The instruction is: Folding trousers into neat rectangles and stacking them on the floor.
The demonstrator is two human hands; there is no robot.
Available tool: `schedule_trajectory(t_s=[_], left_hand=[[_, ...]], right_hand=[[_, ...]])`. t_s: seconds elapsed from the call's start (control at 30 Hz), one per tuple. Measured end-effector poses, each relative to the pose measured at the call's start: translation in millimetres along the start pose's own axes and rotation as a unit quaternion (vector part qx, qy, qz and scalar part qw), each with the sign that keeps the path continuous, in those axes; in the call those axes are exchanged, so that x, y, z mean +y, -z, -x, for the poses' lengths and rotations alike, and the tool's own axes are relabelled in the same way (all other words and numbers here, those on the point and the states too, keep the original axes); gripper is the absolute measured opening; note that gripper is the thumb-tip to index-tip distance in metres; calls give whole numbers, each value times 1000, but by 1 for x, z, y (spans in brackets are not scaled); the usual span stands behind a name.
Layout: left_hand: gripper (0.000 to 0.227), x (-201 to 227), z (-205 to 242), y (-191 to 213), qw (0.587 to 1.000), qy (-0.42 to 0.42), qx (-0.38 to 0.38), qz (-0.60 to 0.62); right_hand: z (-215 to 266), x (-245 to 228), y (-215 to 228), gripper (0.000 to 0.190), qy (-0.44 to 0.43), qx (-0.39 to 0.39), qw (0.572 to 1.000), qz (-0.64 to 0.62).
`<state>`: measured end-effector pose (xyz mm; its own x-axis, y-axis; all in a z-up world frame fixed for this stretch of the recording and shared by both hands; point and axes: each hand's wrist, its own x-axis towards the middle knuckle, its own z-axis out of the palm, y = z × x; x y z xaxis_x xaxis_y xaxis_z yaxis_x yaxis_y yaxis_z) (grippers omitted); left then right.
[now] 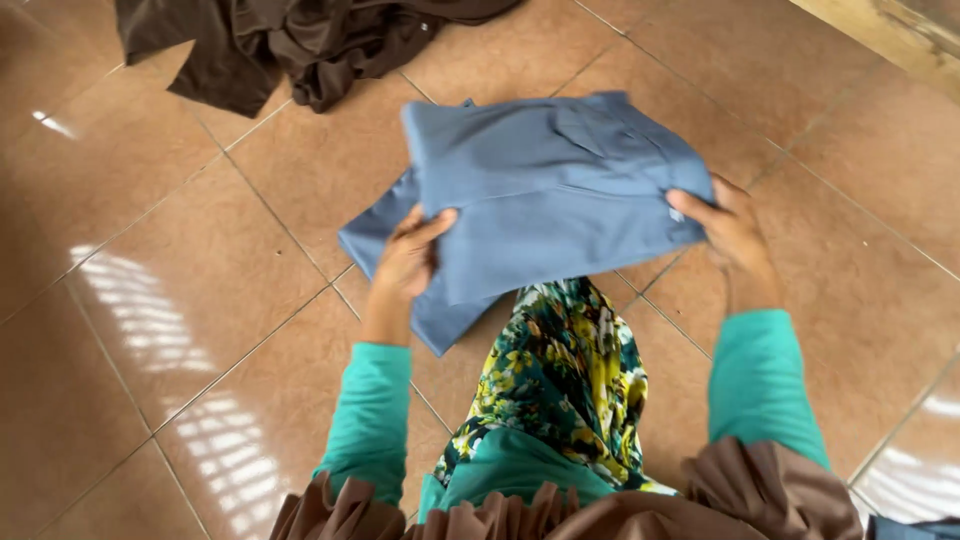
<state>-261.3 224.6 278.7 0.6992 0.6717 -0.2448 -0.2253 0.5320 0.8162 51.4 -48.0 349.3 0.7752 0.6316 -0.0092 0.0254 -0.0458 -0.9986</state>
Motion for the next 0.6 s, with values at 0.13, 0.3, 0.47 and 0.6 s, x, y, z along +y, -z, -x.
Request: schedule_trajectory(t_s=[0.13,0.3,0.47,0.6], left_hand=[[50,30,65,38,990,-33,134,-26],[68,-76,80,98,959,40,273,-63],[70,-89,73,85,945,-5,322,-63],[66,-108,63,107,938,-27,338,-65]], right_hand=[[-58,26,-85,48,18,-64,997,49],[-121,184,-113,58,-24,-109,953,282],[-116,183,-115,37,-35,-48,947,315],[-108,178,-121,34,-42,-32,952,303]])
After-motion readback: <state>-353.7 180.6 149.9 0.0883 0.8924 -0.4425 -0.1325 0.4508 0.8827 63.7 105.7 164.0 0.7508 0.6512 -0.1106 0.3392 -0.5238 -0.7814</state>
